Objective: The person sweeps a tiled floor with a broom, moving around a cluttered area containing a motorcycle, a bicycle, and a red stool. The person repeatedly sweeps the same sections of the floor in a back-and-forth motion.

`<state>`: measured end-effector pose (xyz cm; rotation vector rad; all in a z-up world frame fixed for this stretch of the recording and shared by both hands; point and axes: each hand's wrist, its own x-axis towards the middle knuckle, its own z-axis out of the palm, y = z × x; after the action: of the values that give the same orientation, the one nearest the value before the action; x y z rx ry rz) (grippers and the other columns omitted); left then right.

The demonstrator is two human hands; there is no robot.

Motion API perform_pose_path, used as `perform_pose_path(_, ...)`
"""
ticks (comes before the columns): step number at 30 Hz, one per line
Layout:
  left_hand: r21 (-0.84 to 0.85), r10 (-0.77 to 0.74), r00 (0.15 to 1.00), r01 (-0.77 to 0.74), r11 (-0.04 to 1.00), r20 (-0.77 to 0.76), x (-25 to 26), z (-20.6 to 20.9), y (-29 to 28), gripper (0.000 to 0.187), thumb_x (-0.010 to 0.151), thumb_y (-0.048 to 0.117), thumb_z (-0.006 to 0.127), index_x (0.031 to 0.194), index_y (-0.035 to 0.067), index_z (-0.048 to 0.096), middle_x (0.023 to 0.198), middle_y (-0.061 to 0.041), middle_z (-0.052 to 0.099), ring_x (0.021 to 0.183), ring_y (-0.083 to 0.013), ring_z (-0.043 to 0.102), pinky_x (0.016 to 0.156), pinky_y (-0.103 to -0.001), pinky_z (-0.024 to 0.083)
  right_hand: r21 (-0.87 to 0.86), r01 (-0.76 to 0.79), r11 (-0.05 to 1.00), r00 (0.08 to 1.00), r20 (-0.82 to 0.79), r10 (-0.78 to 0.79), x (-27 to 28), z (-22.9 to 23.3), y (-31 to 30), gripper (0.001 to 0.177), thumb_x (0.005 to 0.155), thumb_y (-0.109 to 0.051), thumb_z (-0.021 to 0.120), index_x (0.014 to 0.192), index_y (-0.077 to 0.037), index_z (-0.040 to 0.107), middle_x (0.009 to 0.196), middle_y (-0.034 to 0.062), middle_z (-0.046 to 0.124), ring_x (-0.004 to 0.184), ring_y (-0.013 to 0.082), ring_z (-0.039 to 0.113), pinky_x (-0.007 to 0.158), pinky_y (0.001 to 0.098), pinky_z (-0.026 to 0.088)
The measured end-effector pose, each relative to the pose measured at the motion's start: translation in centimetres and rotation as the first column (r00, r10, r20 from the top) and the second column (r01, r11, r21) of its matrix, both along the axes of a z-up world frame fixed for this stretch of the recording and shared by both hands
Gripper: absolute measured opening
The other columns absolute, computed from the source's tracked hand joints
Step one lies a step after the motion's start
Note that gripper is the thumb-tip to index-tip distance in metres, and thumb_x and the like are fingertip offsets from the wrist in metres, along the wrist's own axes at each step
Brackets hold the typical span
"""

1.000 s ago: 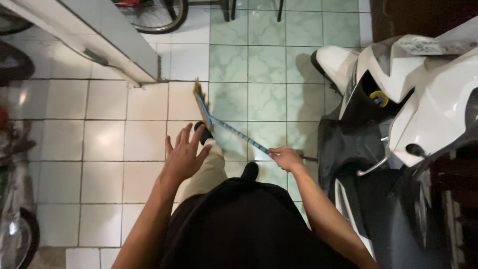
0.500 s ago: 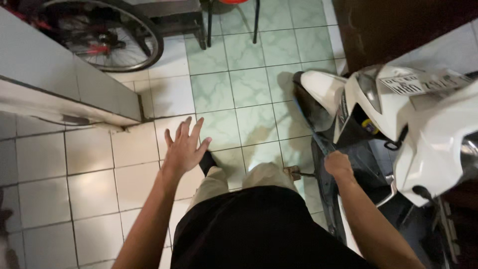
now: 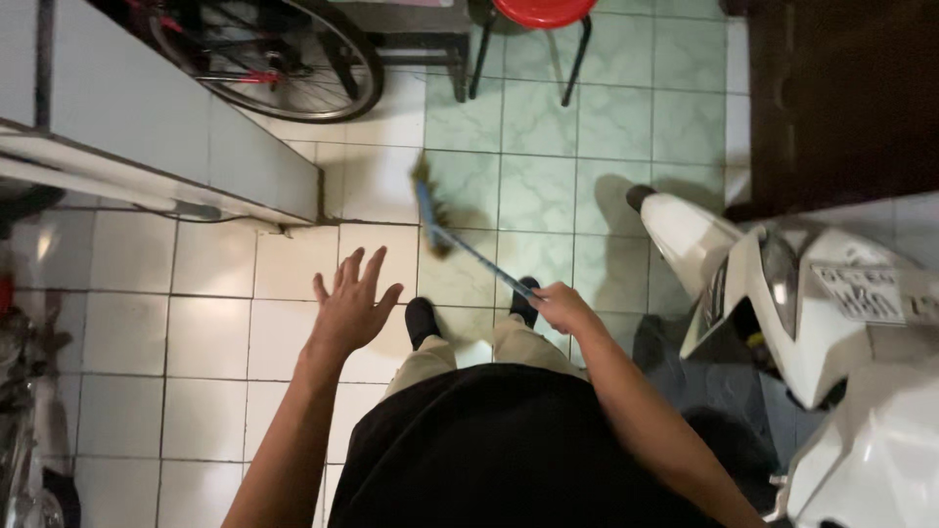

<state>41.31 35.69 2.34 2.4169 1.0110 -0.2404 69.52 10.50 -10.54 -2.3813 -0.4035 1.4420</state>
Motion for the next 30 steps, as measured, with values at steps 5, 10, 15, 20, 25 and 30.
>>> perform_pose_path(5,0.048,0.116,0.990,-0.120,0.992,0.074,4.5,2.2,-0.9,0.071,0.097,0.050,0.055,0.158,0.020,0.033,0.159,-0.019,0.034,0.147,-0.0374,0.035,0.111,-0.077,0.016,0.009,-0.192,0.981,0.981,-0.023,0.192,4.6,3.1,4.1,0.039,0.092,-0.036,0.070,0.129,-0.024,0.074,0.058,0.0062,0.060,0.045,0.0178,0.049,0.044,0.0369,0.041)
perform_pose_path(10,0.044,0.254,0.965,-0.257,0.965,0.059,7.3,2.6,-1.7,0.072,0.096,0.048,0.058,0.158,0.021,0.033,0.160,-0.020,0.034,0.146,-0.0381,0.036,0.112,-0.076,0.018,0.196,-0.343,0.919,0.925,0.239,0.294,14.3,-1.0,-3.6,0.040,0.088,-0.037,0.072,0.125,-0.024,0.076,0.081,0.0134,0.077,0.067,0.0203,0.071,0.070,0.0365,0.056)
perform_pose_path(15,0.038,0.377,0.926,-0.377,0.925,0.023,6.9,1.1,-2.8,0.071,0.097,0.050,0.056,0.157,0.022,0.033,0.160,-0.019,0.032,0.147,-0.0366,0.035,0.112,-0.076,0.018,-0.099,-0.249,0.963,0.954,0.144,0.261,29.5,-0.6,-6.6,0.047,0.094,-0.038,0.065,0.137,-0.020,0.064,0.110,0.0170,0.074,0.090,0.0375,0.075,0.081,0.0497,0.058)
perform_pose_path(20,0.005,0.416,0.907,-0.416,0.909,-0.069,5.9,-1.4,-0.7,0.072,0.096,0.054,0.055,0.157,0.023,0.032,0.161,-0.018,0.031,0.147,-0.0354,0.033,0.113,-0.074,0.017,-0.319,-0.463,0.827,0.638,0.528,0.560,31.4,-2.2,0.1,0.034,0.099,-0.032,0.057,0.110,-0.006,0.077,0.107,0.0235,0.073,0.096,0.0431,0.068,0.082,0.0546,0.054)
perform_pose_path(25,-0.015,0.392,0.919,-0.393,0.919,-0.038,7.8,-3.1,4.8,0.070,0.097,0.053,0.054,0.156,0.022,0.034,0.160,-0.018,0.032,0.148,-0.0351,0.033,0.113,-0.075,0.017,-0.282,-0.666,0.690,0.596,0.355,0.720,27.2,-5.0,8.7,0.026,0.093,-0.025,0.062,0.103,-0.007,0.078,0.100,0.0238,0.074,0.096,0.0420,0.071,0.084,0.0506,0.057)
perform_pose_path(30,-0.024,0.372,0.927,-0.372,0.928,0.046,11.5,-2.0,10.2,0.070,0.097,0.050,0.056,0.157,0.021,0.034,0.160,-0.020,0.032,0.147,-0.0357,0.032,0.114,-0.075,0.015,-0.005,-0.690,0.724,0.684,0.326,0.653,19.4,-5.6,16.3,0.034,0.089,-0.028,0.071,0.122,-0.019,0.075,0.110,0.0189,0.073,0.103,0.0410,0.067,0.089,0.0482,0.054)
